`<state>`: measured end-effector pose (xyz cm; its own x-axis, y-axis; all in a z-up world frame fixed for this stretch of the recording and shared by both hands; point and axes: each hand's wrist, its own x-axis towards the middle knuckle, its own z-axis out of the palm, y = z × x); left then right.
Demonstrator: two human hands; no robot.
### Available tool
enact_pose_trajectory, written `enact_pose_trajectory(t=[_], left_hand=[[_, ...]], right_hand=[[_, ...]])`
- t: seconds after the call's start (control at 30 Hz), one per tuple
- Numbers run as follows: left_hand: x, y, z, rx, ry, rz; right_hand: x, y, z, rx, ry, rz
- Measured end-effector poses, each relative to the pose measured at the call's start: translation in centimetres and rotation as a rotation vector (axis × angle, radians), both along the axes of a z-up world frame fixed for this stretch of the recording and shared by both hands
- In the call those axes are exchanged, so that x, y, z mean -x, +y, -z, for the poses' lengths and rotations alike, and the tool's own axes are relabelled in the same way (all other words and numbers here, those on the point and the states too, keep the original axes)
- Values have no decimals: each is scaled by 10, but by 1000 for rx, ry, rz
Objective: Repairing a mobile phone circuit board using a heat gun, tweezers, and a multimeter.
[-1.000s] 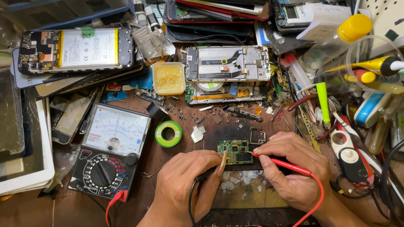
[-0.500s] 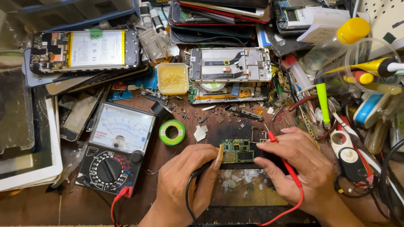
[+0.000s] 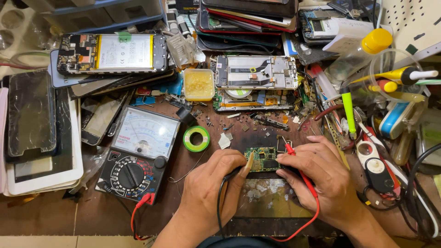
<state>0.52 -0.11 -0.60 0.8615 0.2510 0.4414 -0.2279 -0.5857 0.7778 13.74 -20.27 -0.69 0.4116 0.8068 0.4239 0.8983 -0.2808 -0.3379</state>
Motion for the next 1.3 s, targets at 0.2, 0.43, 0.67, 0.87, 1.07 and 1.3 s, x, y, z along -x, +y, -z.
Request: enact_pose_trajectory(t=[0.2,0.43,0.67,0.87,1.07,1.3], left_hand=[[2,0,-1,9,-14,7],[5,1,-6,86,-95,23],[9,1,-3,78,-113,-53],[11,2,-1,140,-93,-160],[11,3,-3,157,-116,-113],[6,-1,-5,33,-70,-58]], right_hand=[[6,-3,-8,-82,114,-8],[14,-6,-37,-178,93,11],[15,26,-31,-59,79,-183],[16,46,-22,-26,12,-240],[7,22,-20,-79,50,-140],[-3,-16,-18,-56,132,21]])
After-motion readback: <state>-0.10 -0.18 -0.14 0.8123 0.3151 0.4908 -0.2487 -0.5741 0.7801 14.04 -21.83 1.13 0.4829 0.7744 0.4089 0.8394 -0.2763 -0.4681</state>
